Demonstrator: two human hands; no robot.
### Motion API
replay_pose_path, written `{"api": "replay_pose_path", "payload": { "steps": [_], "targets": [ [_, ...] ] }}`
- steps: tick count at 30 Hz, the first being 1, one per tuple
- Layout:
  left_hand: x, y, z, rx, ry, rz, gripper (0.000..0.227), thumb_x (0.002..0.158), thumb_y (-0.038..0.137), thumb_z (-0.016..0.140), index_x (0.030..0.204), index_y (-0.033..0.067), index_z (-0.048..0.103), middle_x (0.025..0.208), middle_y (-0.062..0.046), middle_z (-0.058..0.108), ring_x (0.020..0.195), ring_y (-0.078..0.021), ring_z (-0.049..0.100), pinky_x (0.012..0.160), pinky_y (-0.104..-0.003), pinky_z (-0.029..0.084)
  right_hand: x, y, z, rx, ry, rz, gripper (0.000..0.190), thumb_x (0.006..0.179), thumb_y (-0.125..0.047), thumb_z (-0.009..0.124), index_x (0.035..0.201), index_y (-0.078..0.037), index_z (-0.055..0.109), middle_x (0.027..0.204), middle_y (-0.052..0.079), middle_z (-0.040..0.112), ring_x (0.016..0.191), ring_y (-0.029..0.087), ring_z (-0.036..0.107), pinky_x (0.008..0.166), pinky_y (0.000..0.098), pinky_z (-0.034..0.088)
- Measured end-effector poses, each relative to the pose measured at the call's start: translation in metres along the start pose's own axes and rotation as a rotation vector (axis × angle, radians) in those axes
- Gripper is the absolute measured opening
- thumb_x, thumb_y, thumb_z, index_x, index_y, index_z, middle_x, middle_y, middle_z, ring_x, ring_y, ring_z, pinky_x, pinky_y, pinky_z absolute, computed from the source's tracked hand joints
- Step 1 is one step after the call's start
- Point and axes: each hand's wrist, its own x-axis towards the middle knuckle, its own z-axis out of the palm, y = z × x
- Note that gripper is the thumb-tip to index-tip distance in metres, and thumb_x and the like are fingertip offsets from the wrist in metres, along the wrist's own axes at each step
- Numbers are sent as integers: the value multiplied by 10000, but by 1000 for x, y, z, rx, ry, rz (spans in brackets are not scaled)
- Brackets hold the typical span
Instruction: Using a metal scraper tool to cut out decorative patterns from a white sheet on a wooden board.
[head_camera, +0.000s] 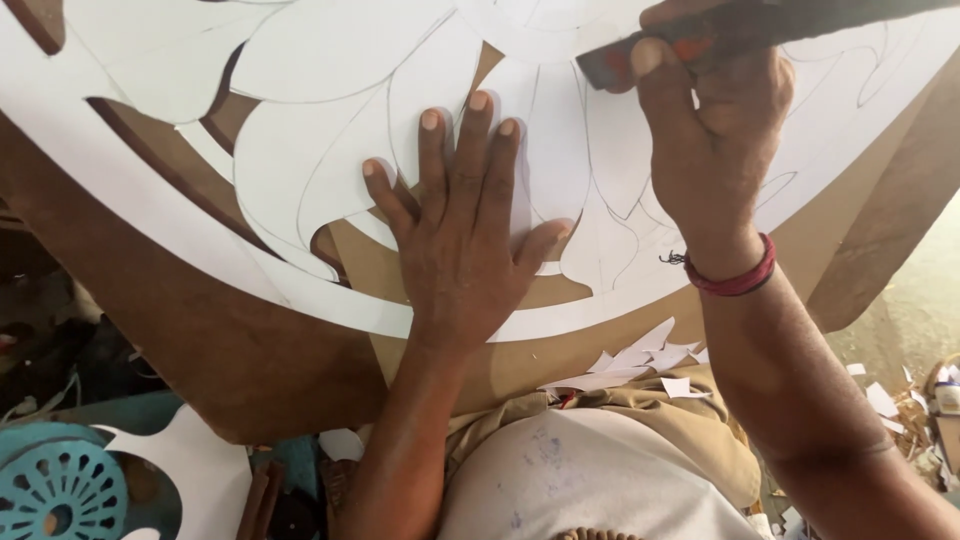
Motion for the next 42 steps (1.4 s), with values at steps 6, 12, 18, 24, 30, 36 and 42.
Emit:
{"api": "replay_pose_path", "payload": {
  "steps": [6,12,18,24,30,36,42],
  "targets": [
    [0,-2,1,-2,-17,-5,837,1058,679,568,1623,84,400,1727,-109,237,1601,-321,49,1228,-634,-161,-7,16,1,152,-48,-67,87,1200,34,570,1171,41,488,1110,135,683,942,185,737,822,272,597],
    [-1,-4,4,7,9,10,818,1075,692,521,1625,98,401,1727,-90,230,1600,-300,39,1237,-630,-160,-4,13,3,115,-59,-100,86,1206,38,557,1169,49,479,1124,131,670,956,195,748,832,282,613],
    [-1,-5,4,33,-3,10,810,1086,702,455,1634,108,400,1729,-85,223,1596,-293,31,1234,-620,-165,-3,14,3,117,-66,-105,97,1207,32,562,1175,55,474,1136,133,673,994,208,756,852,291,630],
    [0,-4,4,41,-21,6,802,1093,708,426,1634,117,398,1727,-85,229,1592,-296,44,1229,-625,-161,4,6,2,44,-72,-94,73,1210,33,569,1185,55,504,1067,124,684,946,212,776,820,280,631],
    [6,1,4,-22,24,41,768,1080,648,627,1650,210,357,1738,-64,227,1621,-317,76,1249,-659,-163,22,5,-9,-241,-251,-266,168,1235,64,619,1141,19,487,1019,106,727,843,211,779,711,296,565],
    [7,1,9,-75,15,15,858,1028,584,776,1672,235,330,1755,-37,234,1639,-308,79,1255,-666,-173,31,-3,-12,-258,-345,-294,111,1132,107,535,1155,48,443,1086,149,677,844,214,748,686,272,550],
    [7,-1,11,-58,8,8,861,1032,608,767,1680,241,335,1762,-29,228,1639,-305,58,1250,-662,-184,31,-5,-13,-266,-365,-288,128,1183,100,545,1157,46,431,1073,140,686,849,213,759,687,273,561]
  ]
}}
